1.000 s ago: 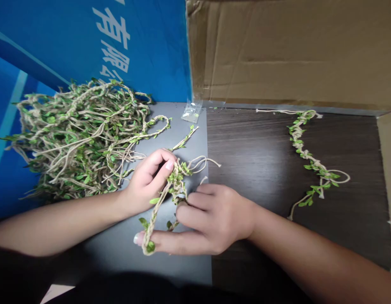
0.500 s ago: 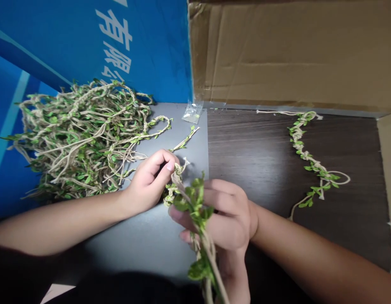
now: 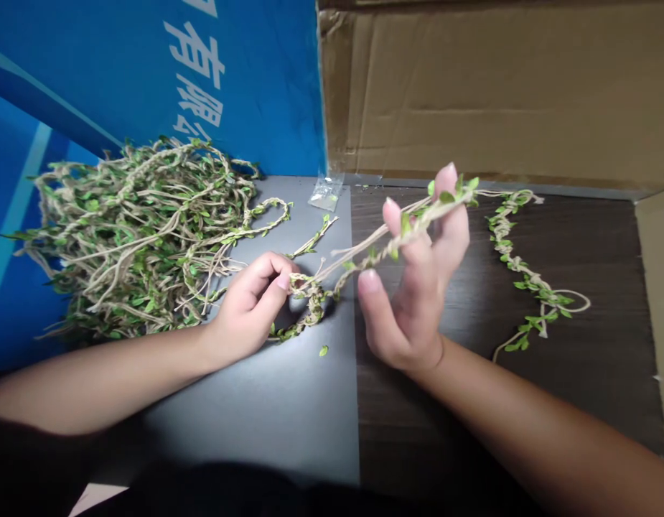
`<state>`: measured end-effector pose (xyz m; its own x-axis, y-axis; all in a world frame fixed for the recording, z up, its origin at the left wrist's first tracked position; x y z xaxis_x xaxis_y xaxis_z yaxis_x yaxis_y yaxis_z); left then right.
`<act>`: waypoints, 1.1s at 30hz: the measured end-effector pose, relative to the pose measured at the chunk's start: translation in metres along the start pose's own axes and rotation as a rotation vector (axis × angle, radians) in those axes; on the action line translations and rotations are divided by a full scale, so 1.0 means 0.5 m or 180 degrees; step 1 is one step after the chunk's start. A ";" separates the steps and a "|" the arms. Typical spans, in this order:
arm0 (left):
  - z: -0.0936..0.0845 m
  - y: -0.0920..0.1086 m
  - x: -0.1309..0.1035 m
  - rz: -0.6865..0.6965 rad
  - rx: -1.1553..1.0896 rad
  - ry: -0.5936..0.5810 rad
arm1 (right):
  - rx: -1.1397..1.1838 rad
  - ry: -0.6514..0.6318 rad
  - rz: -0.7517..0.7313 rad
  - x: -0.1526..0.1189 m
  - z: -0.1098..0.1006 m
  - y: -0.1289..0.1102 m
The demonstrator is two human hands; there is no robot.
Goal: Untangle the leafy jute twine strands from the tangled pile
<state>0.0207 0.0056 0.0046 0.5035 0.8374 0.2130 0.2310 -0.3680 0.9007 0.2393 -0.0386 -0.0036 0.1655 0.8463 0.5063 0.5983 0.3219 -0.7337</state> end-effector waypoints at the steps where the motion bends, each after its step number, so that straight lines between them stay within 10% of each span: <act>1: 0.000 -0.002 0.000 0.0006 -0.0057 0.0001 | 0.0092 0.0367 0.0033 0.011 0.004 0.000; 15: 0.000 0.007 -0.003 0.0285 -0.0412 0.0071 | 0.0534 0.0133 0.0580 0.024 0.006 -0.010; 23: 0.006 0.013 -0.005 0.0032 -0.0482 0.0093 | 0.0434 -0.1311 -0.0571 0.016 0.018 -0.037; 33: 0.004 0.012 -0.007 0.0048 -0.0361 0.0126 | 0.0323 -0.1198 -0.0149 0.010 0.026 -0.021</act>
<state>0.0222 -0.0003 0.0085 0.4724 0.8482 0.2396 0.1267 -0.3344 0.9339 0.2236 -0.0320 0.0007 -0.1707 0.9201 0.3526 0.5146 0.3884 -0.7644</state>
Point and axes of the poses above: each hand's wrist, its own x-axis towards the middle knuckle, its own z-axis out of the palm, y = z × x, the point moved 1 cm from there along x, towards the middle knuckle, and after that the axes turned 7 degrees about z, right-handed, at the moved point
